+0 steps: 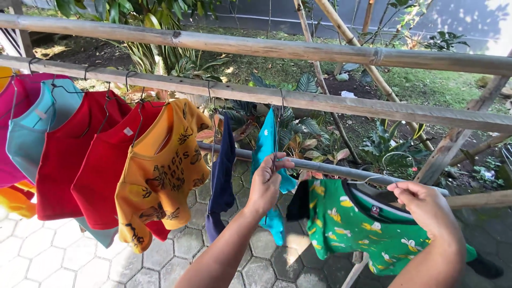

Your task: Hanging various items of children's clothing on a wooden drying rack using hangers.

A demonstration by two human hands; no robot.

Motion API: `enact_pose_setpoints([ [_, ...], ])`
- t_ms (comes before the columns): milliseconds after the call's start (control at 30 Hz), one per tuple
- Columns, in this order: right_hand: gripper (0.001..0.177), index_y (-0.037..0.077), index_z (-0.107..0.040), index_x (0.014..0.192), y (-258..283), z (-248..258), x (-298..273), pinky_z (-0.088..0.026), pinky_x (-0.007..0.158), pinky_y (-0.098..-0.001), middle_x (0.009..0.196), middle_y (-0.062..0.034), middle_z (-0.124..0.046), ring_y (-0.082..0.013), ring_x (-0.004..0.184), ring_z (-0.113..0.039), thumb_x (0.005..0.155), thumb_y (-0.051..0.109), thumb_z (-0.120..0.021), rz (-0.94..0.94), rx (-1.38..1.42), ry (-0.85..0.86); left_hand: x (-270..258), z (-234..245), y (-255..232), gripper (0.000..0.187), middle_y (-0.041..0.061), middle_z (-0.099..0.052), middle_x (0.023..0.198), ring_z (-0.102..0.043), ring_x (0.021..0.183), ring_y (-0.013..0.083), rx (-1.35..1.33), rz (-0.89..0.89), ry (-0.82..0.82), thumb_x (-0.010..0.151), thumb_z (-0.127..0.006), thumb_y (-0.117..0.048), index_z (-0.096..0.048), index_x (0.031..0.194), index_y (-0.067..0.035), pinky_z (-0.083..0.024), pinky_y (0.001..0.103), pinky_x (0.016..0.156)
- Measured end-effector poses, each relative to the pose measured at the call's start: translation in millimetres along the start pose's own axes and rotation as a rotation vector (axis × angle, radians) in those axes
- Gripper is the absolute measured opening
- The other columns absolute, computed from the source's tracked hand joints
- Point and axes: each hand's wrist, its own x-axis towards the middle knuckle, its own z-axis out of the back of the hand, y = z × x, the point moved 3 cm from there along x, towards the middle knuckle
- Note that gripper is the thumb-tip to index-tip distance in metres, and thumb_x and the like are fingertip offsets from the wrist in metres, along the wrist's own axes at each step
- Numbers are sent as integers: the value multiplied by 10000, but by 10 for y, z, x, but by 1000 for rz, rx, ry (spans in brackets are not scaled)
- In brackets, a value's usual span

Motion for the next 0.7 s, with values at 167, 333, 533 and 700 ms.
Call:
enact_pose_setpoints([
  [167,238,41,-747,1166,284,-251,-17,-507,651,-288,843,-9,-599,-96,747,-554,1019,170,-611,-59,230,-43,-15,47,-73,593,122,-702,1189,-647,1094,142,1,62,36,816,-345,188,-510,1362,30,-460,237,829],
  [333,310,40,-683,1280,531,-709,115,-582,720,-399,854,-14,-545,-99,734,-521,993,55,-567,-88,620,12,-22,43,-31,556,116,-694,1170,-655,1130,135,-25,21,59,832,-376,172,-515,1351,29,-486,241,937],
  [533,412,4,-584,1367,1226,-984,73,-635,863,-484,1022,-45,-585,-113,820,-583,964,-26,-502,85,1034,156,-59,0,-54,449,105,-708,1150,-652,1071,125,17,34,50,910,-405,127,-533,1325,13,-487,243,918],
  [700,428,28,-573,1419,1533,-921,115,-605,799,-434,1062,-37,-600,-111,814,-572,995,20,-512,165,1035,128,-71,-1,-125,421,94,-707,1130,-641,1024,119,33,42,52,930,-399,112,-535,1313,3,-488,245,894],
])
